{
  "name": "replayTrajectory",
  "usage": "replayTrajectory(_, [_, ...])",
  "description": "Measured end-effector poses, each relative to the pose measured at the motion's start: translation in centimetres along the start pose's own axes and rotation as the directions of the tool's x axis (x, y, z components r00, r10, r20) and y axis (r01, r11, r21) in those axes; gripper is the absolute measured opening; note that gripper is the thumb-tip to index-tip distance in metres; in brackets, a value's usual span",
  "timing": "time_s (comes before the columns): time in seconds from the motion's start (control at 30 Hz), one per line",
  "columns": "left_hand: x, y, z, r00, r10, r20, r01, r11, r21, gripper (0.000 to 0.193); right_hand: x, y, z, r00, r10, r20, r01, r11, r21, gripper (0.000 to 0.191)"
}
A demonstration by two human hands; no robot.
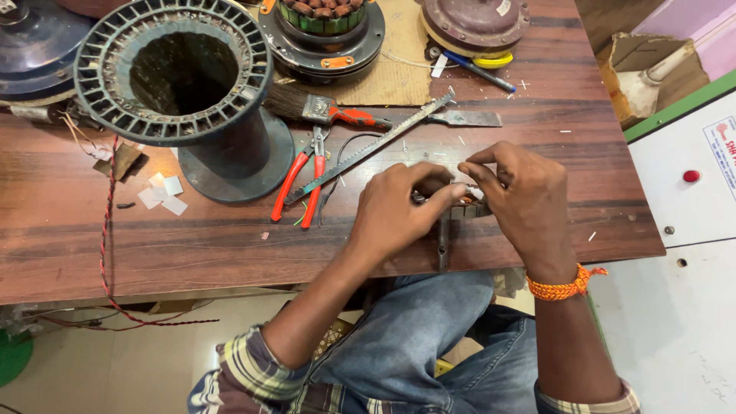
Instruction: The person sits at a workbench fitting small white insulator pieces one by one into the slots of an electric motor armature, pressing each piece into place by hand and rotating the armature to reach the next slot. Other motor parts and hand tools lie on the bench around the work area.
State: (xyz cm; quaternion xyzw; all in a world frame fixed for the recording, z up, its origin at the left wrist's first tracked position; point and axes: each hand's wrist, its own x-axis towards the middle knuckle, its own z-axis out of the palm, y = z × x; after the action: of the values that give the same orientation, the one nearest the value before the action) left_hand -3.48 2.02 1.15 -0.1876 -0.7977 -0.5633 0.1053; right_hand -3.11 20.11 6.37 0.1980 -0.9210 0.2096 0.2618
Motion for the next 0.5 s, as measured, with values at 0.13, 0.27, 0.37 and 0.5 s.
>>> replayTrajectory(0.13, [4.0, -0.8, -0.1, 0.958, -0.049, 0.283, 0.062, 0.997, -0.038, 0.038, 0.5, -1.2, -0.2, 0.999, 0.039, -0.010, -0.040, 0.998, -0.039, 0.022])
replayTrajectory(0.27, [5.4, -3.1, -0.2, 0.878, 0.152, 0.453, 0.099, 0.870, -0.483, 0.022, -0.4, -3.2, -0.9, 0.983, 0.184, 0.022, -0.183, 0.983, -0.024, 0.020])
replayTrajectory(0.37, [5.0, -4.6, -0.5, 0.886, 0.159, 0.435, 0.045, 0.905, -0.422, 0.022, -2.5, -5.1, -1.2, 0.953, 0.300, 0.032, -0.301, 0.953, 0.027, 0.017])
replayTrajectory(0.5, [4.8, -4.6, -1.2, 0.894, 0.179, 0.411, -0.061, 0.957, -0.284, 0.023, -4.8, -7.1, -0.5, 0.901, 0.434, -0.023, -0.432, 0.900, 0.064, 0.021])
